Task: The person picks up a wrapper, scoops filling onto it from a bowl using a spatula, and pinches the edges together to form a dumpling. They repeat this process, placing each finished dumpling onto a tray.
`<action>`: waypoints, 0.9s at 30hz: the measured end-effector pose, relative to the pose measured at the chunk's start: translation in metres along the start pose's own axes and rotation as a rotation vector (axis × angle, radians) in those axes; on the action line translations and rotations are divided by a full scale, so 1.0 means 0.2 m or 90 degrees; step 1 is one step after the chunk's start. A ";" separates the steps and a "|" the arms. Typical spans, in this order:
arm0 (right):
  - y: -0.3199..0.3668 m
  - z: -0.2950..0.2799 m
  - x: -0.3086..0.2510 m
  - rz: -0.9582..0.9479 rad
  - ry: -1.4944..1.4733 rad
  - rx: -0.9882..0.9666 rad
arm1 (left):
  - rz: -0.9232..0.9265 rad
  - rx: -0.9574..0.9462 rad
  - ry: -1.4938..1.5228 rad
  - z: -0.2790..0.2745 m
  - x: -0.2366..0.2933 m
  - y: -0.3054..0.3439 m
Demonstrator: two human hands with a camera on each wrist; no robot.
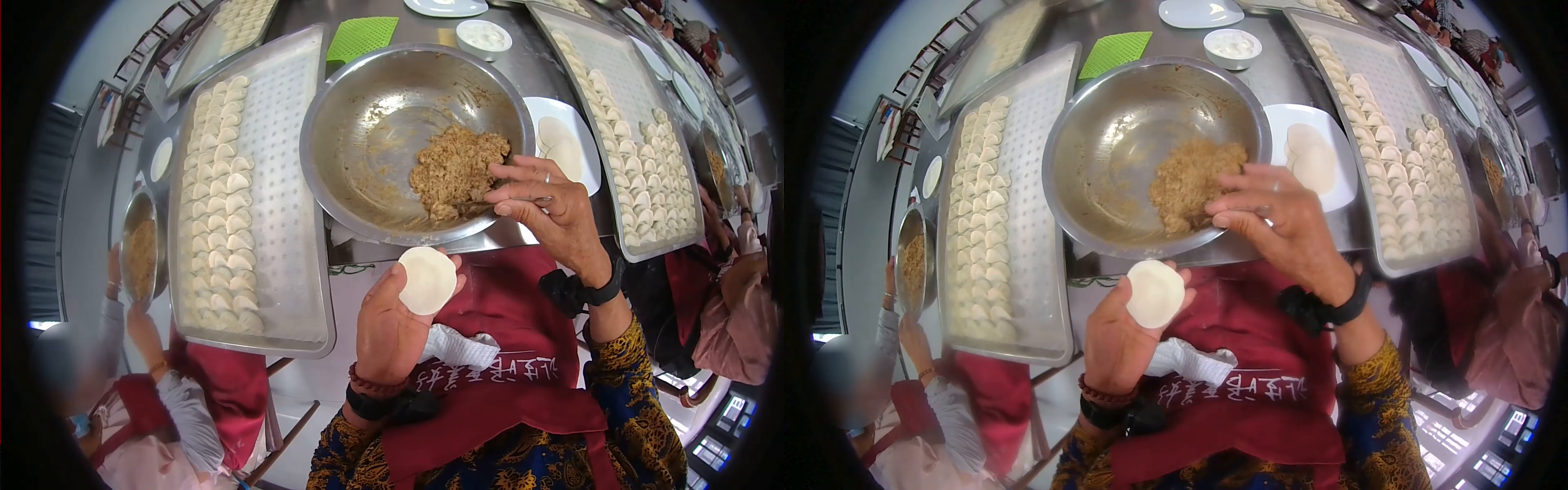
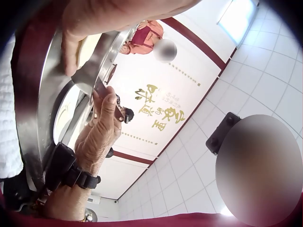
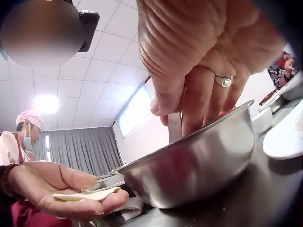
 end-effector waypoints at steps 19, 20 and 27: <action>0.16 0.03 -0.15 0.362 -0.539 0.026 | 0.036 -0.019 0.052 0.11 0.05 0.03; 0.18 0.04 -0.17 0.374 -0.583 0.028 | 0.039 -0.029 0.050 0.12 0.05 0.04; 0.30 0.08 -0.28 0.101 -0.274 0.065 | 0.055 -0.032 0.066 0.13 0.05 0.07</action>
Point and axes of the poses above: each hand's wrist, its own y-axis away from the middle knuckle, its own z-axis out of the palm, x = y × z, the point moved 3 cm from there along -y, towards the middle knuckle, and after that the axes turned 9 degrees about y, right-handed, at the moved point
